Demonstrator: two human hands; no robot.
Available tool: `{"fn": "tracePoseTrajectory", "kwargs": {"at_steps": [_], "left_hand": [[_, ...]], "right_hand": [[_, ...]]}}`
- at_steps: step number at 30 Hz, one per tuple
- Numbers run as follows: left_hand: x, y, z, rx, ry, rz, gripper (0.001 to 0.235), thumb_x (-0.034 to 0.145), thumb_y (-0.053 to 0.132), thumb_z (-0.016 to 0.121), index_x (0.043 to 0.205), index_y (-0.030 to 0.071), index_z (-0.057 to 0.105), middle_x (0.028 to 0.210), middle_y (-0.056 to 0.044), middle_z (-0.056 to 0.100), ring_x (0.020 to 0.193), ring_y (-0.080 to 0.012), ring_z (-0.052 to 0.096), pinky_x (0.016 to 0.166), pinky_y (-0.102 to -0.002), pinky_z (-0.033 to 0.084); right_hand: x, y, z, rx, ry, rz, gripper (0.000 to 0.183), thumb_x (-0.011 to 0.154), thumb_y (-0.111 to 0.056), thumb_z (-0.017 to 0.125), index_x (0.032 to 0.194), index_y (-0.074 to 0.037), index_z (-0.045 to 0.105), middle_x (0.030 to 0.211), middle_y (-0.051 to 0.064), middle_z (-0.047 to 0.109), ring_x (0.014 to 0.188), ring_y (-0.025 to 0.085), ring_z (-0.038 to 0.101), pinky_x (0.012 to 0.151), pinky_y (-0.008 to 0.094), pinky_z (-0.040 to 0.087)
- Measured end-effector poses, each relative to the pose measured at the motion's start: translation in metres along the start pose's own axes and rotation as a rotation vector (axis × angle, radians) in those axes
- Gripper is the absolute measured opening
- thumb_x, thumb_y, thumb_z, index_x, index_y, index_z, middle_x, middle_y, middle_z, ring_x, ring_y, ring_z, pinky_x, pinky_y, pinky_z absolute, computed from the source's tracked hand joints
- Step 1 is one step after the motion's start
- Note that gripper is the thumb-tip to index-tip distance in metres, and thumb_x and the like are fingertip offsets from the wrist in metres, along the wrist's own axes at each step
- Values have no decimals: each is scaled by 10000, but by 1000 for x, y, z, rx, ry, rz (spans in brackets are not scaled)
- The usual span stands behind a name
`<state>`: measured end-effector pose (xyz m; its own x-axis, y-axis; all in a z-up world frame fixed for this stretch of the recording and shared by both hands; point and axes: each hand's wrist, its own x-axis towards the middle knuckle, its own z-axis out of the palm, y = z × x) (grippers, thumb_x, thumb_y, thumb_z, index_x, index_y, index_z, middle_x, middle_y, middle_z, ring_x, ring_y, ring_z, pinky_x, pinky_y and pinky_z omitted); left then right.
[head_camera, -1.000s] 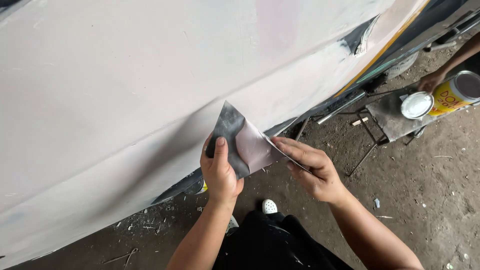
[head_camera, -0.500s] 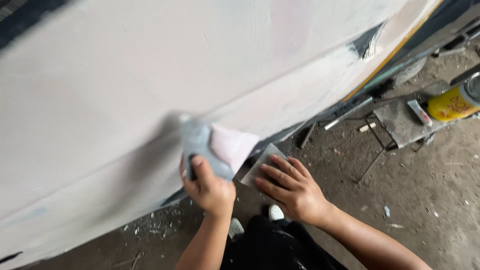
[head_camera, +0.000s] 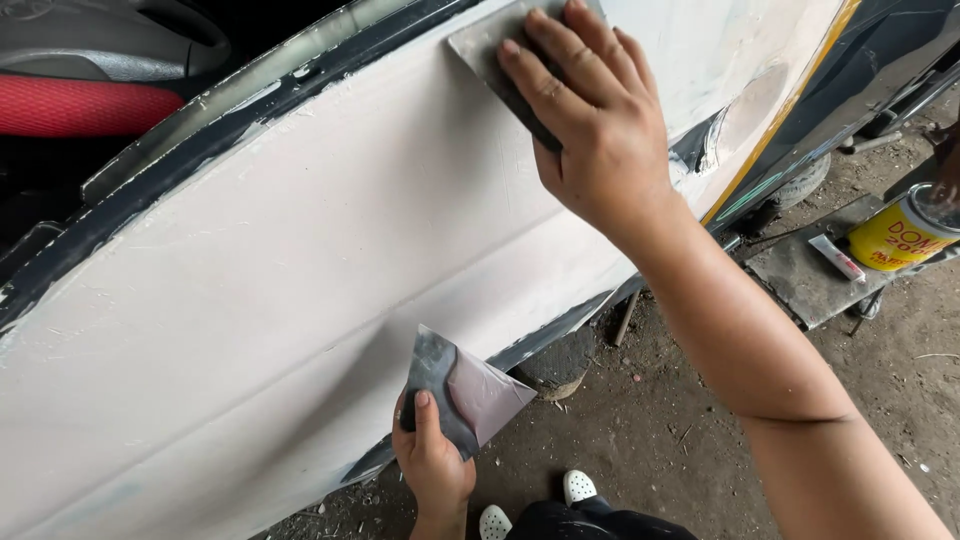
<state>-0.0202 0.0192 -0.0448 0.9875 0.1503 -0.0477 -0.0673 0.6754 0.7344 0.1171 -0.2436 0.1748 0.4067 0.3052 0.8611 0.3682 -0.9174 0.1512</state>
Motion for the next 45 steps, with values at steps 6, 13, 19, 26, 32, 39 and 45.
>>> {"fn": "tracePoseTrajectory", "kwargs": {"at_steps": [6,13,19,26,32,39,45], "left_hand": [[5,-7,3,1,46,-43,282,1017,175,580,1189,-43,627,1100,-156,714,986,-247,711,884,-405,594],[14,-19,-2,6,37,-72,279,1021,172,585,1189,-48,622,1115,-145,713,1021,-234,707,919,-395,591],[19,-29,-13,8,12,-81,266,1047,169,594,1196,-50,624,1122,-141,705,1015,-226,691,914,-389,576],[12,-25,-11,27,41,-132,291,1022,200,594,1198,-30,619,1124,-142,697,1025,-231,691,925,-409,579],[11,-25,-6,69,91,-142,325,1003,206,600,1208,-47,605,1142,-174,687,1029,-266,696,915,-434,577],[9,-33,1,104,175,-158,314,986,163,597,1182,-83,609,1096,-208,704,965,-322,714,861,-463,599],[10,-27,16,82,178,-160,300,978,168,583,1164,-67,604,1094,-191,708,983,-312,721,878,-465,611]], "right_hand": [[7,-2,1,-52,-18,-10,428,1034,8,690,1443,-114,662,1493,142,567,1477,350,499,1182,525,453],[-29,-19,6,-38,-102,19,441,982,-18,685,1416,-92,667,1524,157,575,1456,376,495,1152,523,474],[-101,-47,24,32,-213,111,432,1001,-94,726,1429,-116,666,1495,153,579,1440,365,481,1151,520,466],[-159,-70,21,88,-398,196,502,863,-94,718,1363,-123,689,1448,155,597,1416,360,470,1116,559,443],[-106,2,-4,122,-171,202,409,964,-60,682,1372,-96,681,1437,144,640,1405,357,567,1173,512,469],[-21,59,-9,-25,3,63,454,1008,6,694,1455,-68,663,1513,176,596,1454,408,525,1202,511,452],[-14,63,2,-38,-27,80,506,977,22,708,1463,-99,639,1518,133,541,1473,355,493,1222,513,433]]}}
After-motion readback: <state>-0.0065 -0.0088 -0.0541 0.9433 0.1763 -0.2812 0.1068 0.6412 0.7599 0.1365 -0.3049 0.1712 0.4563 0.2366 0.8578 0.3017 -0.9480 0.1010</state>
